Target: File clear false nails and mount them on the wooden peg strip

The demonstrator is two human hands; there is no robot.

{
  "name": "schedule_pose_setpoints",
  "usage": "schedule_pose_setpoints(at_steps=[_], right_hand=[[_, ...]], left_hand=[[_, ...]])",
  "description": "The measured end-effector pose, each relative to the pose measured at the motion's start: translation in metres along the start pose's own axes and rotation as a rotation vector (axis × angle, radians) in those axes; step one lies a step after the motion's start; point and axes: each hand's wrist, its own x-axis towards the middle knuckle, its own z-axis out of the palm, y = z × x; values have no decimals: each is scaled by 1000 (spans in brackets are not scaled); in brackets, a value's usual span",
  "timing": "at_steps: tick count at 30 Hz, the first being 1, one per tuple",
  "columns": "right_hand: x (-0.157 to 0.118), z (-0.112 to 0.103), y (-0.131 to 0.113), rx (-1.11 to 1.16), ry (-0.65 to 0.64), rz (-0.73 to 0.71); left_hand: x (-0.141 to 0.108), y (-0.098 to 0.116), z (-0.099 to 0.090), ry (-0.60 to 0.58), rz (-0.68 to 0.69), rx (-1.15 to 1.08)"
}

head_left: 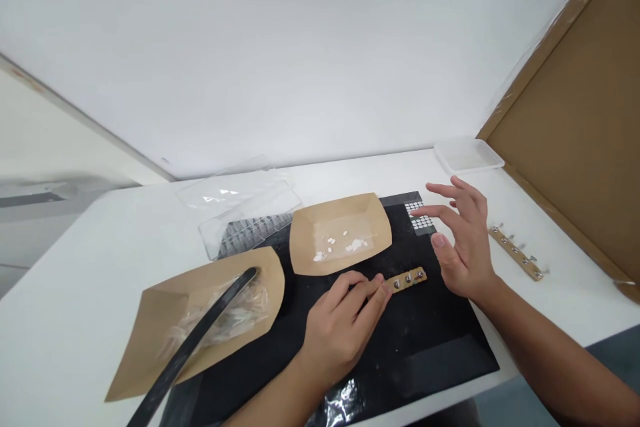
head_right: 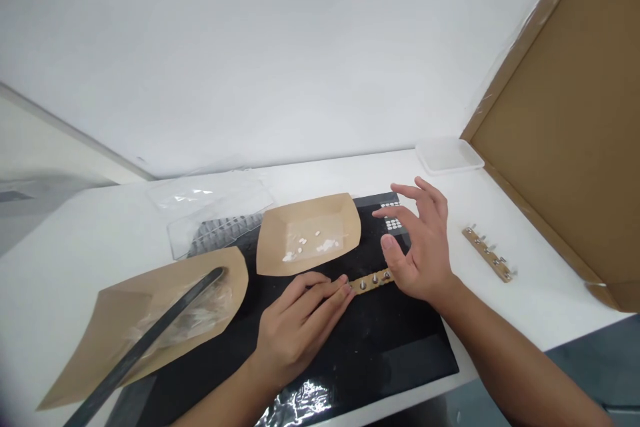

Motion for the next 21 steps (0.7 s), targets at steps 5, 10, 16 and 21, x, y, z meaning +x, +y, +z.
schedule_pose_setpoints(at_steps=[5, 10, 16, 21], right_hand=[[0, 1, 1, 19, -29, -24], [2, 3, 4, 34, -71, -25], [1, 6, 7, 55, -110, -42], [3, 12, 13, 73, -95, -41]], left_hand=[[-1, 0, -1, 10, -46, -36], [2, 0, 1, 8, -112, -92], [2, -3, 2, -2, -187, -173], [3, -5, -8, 20, -131, -194]])
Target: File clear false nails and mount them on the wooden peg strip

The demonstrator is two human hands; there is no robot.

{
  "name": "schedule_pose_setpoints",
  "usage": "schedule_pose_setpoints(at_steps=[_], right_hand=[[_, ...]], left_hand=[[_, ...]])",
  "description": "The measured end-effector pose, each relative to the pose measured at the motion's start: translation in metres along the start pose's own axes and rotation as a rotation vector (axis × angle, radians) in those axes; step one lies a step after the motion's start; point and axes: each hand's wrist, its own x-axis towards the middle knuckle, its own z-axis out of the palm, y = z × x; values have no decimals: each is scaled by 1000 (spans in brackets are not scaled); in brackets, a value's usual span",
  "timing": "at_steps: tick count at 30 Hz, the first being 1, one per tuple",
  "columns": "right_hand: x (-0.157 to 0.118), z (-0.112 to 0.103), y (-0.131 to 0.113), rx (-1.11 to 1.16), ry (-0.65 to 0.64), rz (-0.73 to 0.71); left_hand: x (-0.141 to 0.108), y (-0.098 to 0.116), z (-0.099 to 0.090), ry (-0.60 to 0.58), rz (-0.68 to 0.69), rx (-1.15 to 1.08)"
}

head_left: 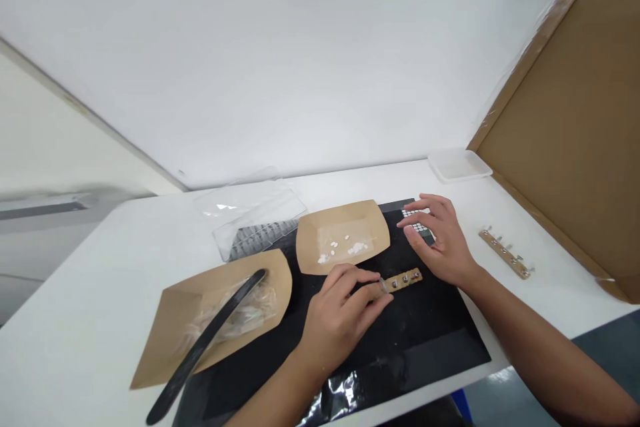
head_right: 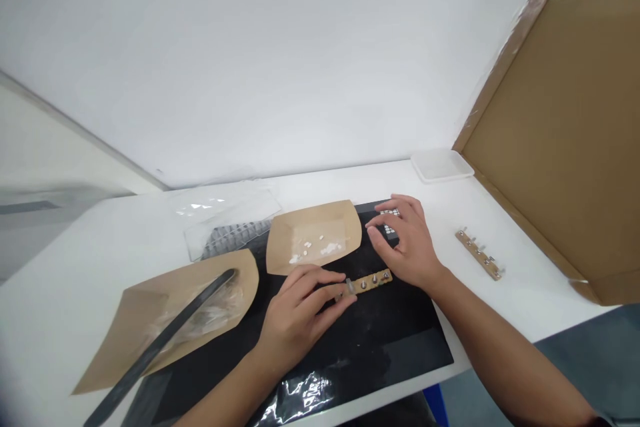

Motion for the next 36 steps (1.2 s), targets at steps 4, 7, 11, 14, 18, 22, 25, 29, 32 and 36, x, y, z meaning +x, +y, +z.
schedule_pose_setpoints(at_steps=[4, 7, 11, 14, 18, 22, 25, 29, 32, 36], right_hand=[[-1, 6, 11, 63, -101, -44], [-4, 10, 18, 90, -148, -9], [-8, 15, 26, 198, -133, 2], [-7, 18, 29, 267, -109, -21], [-4, 18, 27, 262, -94, 2], [-2, 15, 24, 200, -90, -40], [-1, 14, 21, 141, -123, -59], [-3, 19, 12, 126, -138, -42], [-5, 26, 7, 161, -138, -19], [-6, 35, 4, 251, -172, 47]], left_hand=[[0, -3, -17, 68, 78, 45], [3, -8, -29, 136, 51, 155], [17, -19, -40, 92, -55, 293], [32, -29, -45, 3, -145, 317], [42, -38, -43, -47, -186, 344], [34, -44, -36, -42, -212, 375], [27, -47, -34, -14, -225, 402], [25, -47, -36, 29, -244, 449], [25, -45, -35, 37, -239, 470], [22, -46, -33, 44, -227, 477]])
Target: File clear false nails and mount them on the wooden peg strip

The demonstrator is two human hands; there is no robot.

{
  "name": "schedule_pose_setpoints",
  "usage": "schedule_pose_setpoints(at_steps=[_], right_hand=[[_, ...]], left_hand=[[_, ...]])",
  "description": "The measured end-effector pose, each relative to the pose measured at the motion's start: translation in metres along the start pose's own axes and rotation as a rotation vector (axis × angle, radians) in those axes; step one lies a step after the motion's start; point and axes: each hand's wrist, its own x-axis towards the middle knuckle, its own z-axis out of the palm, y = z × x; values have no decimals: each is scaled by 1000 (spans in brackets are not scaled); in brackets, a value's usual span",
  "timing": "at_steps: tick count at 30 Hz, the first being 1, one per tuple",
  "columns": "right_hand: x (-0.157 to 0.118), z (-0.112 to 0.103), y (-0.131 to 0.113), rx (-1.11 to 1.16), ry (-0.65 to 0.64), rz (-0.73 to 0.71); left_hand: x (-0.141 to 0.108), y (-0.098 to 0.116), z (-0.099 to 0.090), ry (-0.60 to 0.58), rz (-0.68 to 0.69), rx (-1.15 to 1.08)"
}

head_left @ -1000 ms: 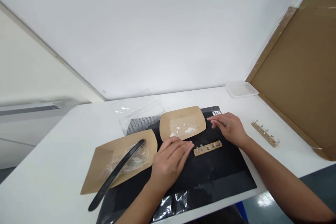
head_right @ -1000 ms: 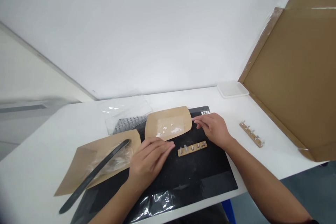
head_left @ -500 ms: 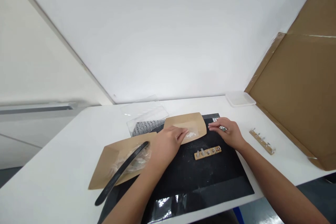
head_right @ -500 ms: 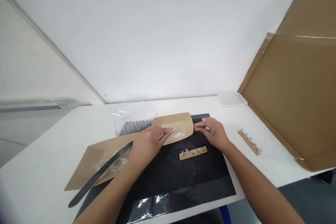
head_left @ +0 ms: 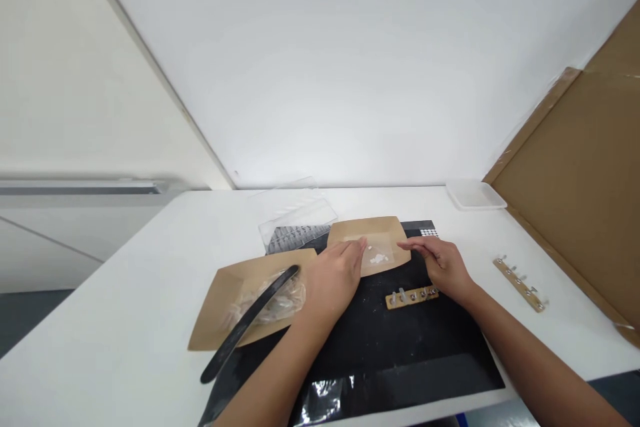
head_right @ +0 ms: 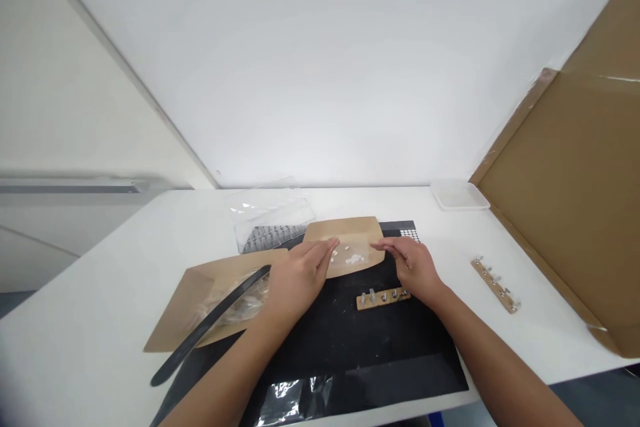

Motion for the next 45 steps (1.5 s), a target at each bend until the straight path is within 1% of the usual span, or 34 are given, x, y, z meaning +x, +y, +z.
schedule_pose_setpoints(at_steps=[2, 4, 8, 11, 14, 18, 21, 24, 27, 32, 34, 37, 40, 45], right_hand=[[3, 2, 0, 61, -17, 27], [8, 3, 0, 81, -5, 30], [22, 3, -4, -13, 90, -13], [28, 5, -6, -29, 111, 13], [26, 8, -6, -3, 82, 46], [21, 10, -2, 31, 51, 29], [18, 8, 2, 45, 16, 25], [17, 3, 5, 48, -2, -13], [15, -1, 4, 83, 17, -9], [13, -2, 1, 132, 114, 62], [12, -1, -1, 149, 130, 88], [10, 2, -5, 193, 110, 84], [9, 5, -5, 188, 68, 61], [9, 7, 0, 182, -15, 29]], left_hand=[[-1, -1, 1, -4, 3, 2], [-1, -1, 0, -16, 0, 5], [-1, 0, -1, -38, -9, 19], [-2, 0, -2, -30, -27, 41], [-1, 0, -2, -14, -51, 56], [-2, 1, 0, -7, -70, 58], [-4, 1, 3, -19, -75, 59], [-4, -1, 6, -40, -53, 54], [-3, -2, 6, -50, -30, 48], [-1, 2, 2, -46, -28, 44], [-1, 4, 1, -30, -35, 46], [-1, 5, 0, 15, -68, 56], [0, 6, -1, 52, -85, 66], [1, 3, 3, 30, -89, 81]])
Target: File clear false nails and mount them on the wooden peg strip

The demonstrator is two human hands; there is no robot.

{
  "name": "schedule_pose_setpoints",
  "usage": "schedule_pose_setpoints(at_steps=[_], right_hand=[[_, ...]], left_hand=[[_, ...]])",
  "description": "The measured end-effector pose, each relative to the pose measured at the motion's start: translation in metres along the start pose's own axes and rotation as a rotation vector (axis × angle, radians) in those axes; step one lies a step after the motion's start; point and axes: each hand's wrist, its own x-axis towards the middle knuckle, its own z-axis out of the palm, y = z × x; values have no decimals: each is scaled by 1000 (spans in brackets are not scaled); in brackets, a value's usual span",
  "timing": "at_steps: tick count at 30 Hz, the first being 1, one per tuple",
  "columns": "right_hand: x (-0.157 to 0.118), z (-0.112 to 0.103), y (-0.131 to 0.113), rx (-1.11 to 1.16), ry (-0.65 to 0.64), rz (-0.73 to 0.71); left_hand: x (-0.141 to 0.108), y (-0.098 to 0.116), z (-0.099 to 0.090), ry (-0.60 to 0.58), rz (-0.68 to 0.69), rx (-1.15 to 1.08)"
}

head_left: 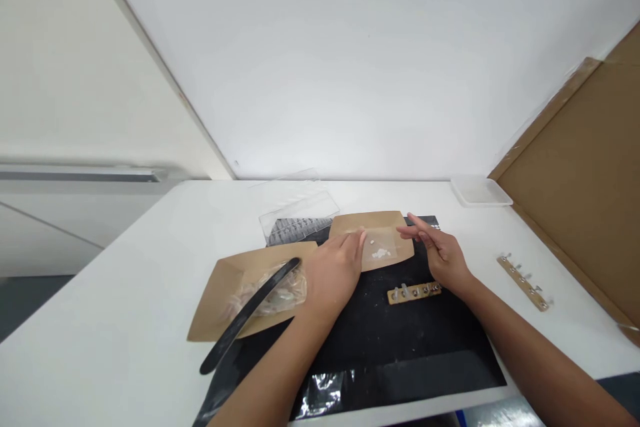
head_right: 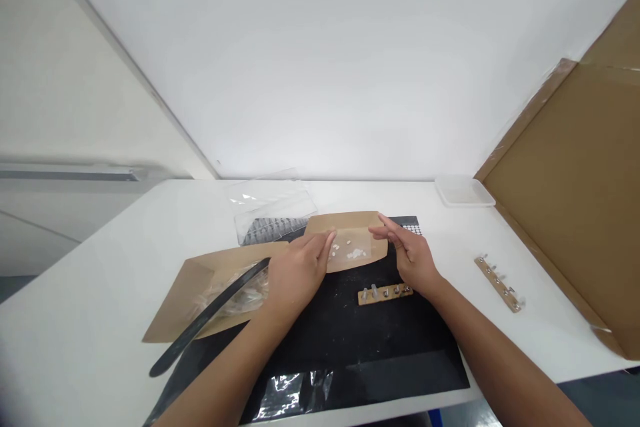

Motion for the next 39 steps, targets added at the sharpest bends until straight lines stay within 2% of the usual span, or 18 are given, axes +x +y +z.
schedule_pose_setpoints(at_steps=[5, 11, 15, 19, 22, 25, 29, 34, 37, 39], right_hand=[[3, -2, 2, -34, -24, -102], [6, -2, -1, -207, -17, -192], [6, -1, 0, -254, -21, -183], [4, -1, -5, -246, -71, -188], [3, -3, -9, -276, -109, -247], [3, -6, -7, -329, -87, -300], [3, -6, 2, -307, -32, -304], [-2, -4, 1, -321, 10, -141], [-4, -6, -2, -372, -1, -162], [-4, -8, -3, -406, 23, -212]], left_hand=[[0, -2, 2, -57, 86, -33], [2, -3, -4, -101, 138, -117], [-1, -8, 3, -95, 112, -103], [-2, -6, 8, -114, 159, -119], [0, 1, 2, -143, 193, -119], [2, 5, -5, -159, 199, -109], [1, 2, -2, -117, 153, -104], [-2, 3, 3, -49, 75, -120], [-1, 9, -3, 10, 78, -171], [1, 10, -15, 15, 116, -136]])
